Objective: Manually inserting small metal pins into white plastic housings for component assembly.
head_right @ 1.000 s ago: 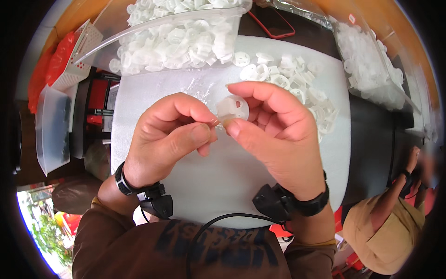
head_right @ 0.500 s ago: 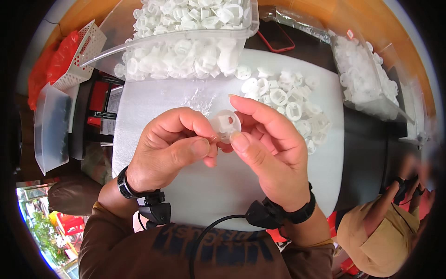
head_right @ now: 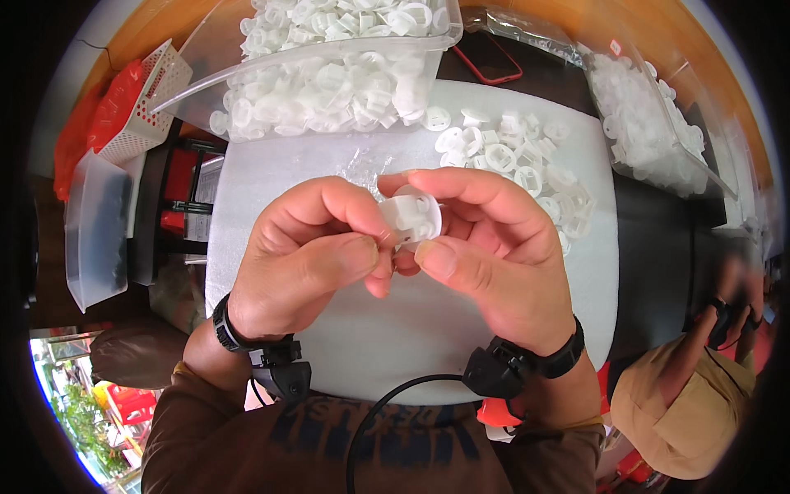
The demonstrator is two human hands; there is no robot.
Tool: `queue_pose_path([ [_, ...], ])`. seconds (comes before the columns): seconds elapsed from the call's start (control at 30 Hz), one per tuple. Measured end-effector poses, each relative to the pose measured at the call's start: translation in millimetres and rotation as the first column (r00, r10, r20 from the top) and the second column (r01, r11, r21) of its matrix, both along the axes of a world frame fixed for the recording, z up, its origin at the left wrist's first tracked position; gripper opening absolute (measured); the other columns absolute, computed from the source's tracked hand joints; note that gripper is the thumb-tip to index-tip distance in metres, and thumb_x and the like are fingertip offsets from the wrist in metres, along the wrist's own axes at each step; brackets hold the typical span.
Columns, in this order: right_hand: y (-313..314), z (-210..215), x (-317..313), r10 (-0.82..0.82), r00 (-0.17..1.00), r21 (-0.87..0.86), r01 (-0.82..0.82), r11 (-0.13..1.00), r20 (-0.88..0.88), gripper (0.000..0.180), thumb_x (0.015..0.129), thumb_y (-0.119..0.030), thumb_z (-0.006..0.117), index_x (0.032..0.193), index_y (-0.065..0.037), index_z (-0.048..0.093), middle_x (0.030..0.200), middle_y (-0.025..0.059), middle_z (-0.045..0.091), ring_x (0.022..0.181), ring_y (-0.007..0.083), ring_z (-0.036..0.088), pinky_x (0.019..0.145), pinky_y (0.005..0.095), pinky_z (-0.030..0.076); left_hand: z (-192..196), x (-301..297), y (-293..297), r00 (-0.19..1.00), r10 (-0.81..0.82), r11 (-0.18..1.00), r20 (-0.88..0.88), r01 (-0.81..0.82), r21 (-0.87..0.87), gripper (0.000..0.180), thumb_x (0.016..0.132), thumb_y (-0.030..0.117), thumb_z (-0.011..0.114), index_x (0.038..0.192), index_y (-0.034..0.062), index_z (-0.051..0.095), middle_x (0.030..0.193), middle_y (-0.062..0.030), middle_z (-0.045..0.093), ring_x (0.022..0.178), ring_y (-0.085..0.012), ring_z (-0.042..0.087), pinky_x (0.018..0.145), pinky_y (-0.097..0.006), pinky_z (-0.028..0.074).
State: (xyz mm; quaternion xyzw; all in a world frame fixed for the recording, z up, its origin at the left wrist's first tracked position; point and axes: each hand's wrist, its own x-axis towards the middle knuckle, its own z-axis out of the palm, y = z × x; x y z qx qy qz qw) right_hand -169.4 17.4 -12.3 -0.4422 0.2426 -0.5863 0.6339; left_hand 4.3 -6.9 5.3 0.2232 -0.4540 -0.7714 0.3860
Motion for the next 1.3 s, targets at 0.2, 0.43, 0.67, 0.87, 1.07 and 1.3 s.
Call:
queue_pose_path([
  [0.2,1.8,1.0,-4.6,0.036,0.999,0.017,-0.036,0.999,-0.01,0.038,0.079,-0.003,0.057,0.116,0.0,0.048,0.112,0.0202,0.052,0.092,0.0207,0.057,0.071,0.0296,0.051,1.3,1.6,1.2,1.0,0.01,0.999,-0.019,-0.011,-0.038,0.013,0.08,-0.002,0.049,0.09,0.0018,0.055,0.078,-0.0072,0.058,0.069,-0.0123,0.056,0.071,-0.03,0.048],
  [0.43,1.5,3.1,-3.4,0.004,1.0,0.02,-0.004,1.0,-0.003,0.038,0.08,-0.007,0.058,0.115,0.001,0.048,0.11,0.0218,0.053,0.087,0.0216,0.059,0.07,0.0322,0.052,0.9,3.1,1.3,0.998,0.07,0.99,-0.009,-0.07,-0.119,0.014,0.078,-0.004,0.055,0.092,0.0016,0.054,0.085,-0.0057,0.058,0.071,-0.0109,0.056,0.062,-0.024,0.046],
  [0.67,3.4,2.2,-2.0,-0.029,0.999,0.0,0.029,1.0,-0.023,0.039,0.079,-0.008,0.059,0.116,0.001,0.048,0.11,0.0233,0.053,0.084,0.0224,0.06,0.07,0.0324,0.051,-2.4,1.5,0.5,0.995,0.094,0.974,0.02,-0.088,-0.207,0.015,0.078,-0.005,0.056,0.092,0.0012,0.054,0.083,-0.0045,0.058,0.071,-0.0097,0.055,0.062,-0.022,0.046],
  [0.87,3.3,2.0,-3.9,-0.006,1.0,-0.004,0.006,1.0,-0.021,0.04,0.079,-0.009,0.06,0.116,0.001,0.048,0.11,0.0233,0.053,0.083,0.0225,0.06,0.071,0.0325,0.051,-1.5,4.2,-3.1,0.991,0.09,0.962,0.095,-0.061,-0.268,0.014,0.076,-0.005,0.057,0.089,0.0018,0.056,0.082,-0.0028,0.057,0.07,-0.0072,0.054,0.06,-0.02,0.045],
  [1.07,3.6,2.0,-3.9,-0.024,0.999,-0.023,0.023,0.999,-0.049,0.042,0.077,-0.007,0.061,0.115,0.003,0.048,0.111,0.0221,0.053,0.086,0.0223,0.059,0.072,0.0324,0.051,-0.3,5.1,-3.3,0.988,0.091,0.965,0.124,-0.057,-0.254,0.014,0.076,-0.005,0.058,0.088,0.0018,0.056,0.082,-0.0022,0.057,0.07,-0.006,0.054,0.06,-0.02,0.045],
  [1.3,1.7,-0.8,-6.7,-0.026,0.996,-0.069,0.02,0.997,-0.086,0.043,0.076,-0.006,0.062,0.115,0.004,0.048,0.111,0.0218,0.053,0.087,0.0216,0.059,0.074,0.0329,0.051,1.8,7.5,-3.8,0.974,0.09,0.963,0.207,-0.032,-0.268,0.014,0.076,-0.006,0.058,0.088,0.0007,0.056,0.082,-0.0012,0.056,0.074,-0.0059,0.053,0.064,-0.02,0.043],
])
